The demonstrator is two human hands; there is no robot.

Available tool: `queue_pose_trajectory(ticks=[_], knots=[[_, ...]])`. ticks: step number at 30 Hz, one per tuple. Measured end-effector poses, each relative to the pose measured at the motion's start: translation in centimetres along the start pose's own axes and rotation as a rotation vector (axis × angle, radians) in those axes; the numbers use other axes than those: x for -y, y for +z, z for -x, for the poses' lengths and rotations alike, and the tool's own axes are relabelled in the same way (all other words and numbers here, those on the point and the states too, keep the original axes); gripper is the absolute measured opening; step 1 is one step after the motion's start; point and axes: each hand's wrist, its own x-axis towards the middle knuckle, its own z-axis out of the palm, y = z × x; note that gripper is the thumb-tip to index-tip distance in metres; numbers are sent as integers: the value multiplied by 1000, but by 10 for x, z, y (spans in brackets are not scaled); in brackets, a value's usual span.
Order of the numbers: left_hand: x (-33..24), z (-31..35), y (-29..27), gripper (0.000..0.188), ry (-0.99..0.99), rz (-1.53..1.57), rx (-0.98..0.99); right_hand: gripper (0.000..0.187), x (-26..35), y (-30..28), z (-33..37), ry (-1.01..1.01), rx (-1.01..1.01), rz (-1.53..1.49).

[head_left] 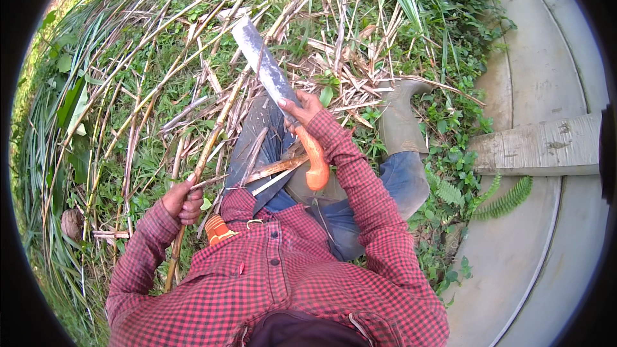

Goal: The person sits on the ground and uses a large knife to strip the bark and sharpen the ends of long, thin sticks. They hold the sticks with one hand and use the knife to scrape and cut the wood, creating a pile of debris.

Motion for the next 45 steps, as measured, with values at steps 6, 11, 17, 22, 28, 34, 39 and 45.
queue_pose_trajectory(ticks=[6, 11, 17, 22, 28, 34, 39, 45], knots=[[-3, 4, 16, 35, 198, -236, -279, 38, 18, -46, -12, -310, -298, -74], [9, -16, -8, 25, 569, -585, -715, 40, 4, 6, 28, -148, -207, -530], [18, -36, -46, 41, 601, -882, -933, 71, 8, 15, 43, -341, -290, 607], [-18, 14, 16, 46, -33, -149, -254, 57, -2, 17, 46, -520, -358, 839], [3, 34, 35, 51, -239, 185, 159, 37, -12, 33, 70, -624, -489, 993], [13, 35, 46, 51, -302, 324, 408, 17, 19, 0, 51, -1003, -531, 1233], [-6, 12, 51, 48, -287, 165, 236, 14, 40, -48, 36, -397, -650, 1240], [-10, 16, 45, 48, -209, 137, 187, 18, 31, -83, 27, -333, -576, 1364]])
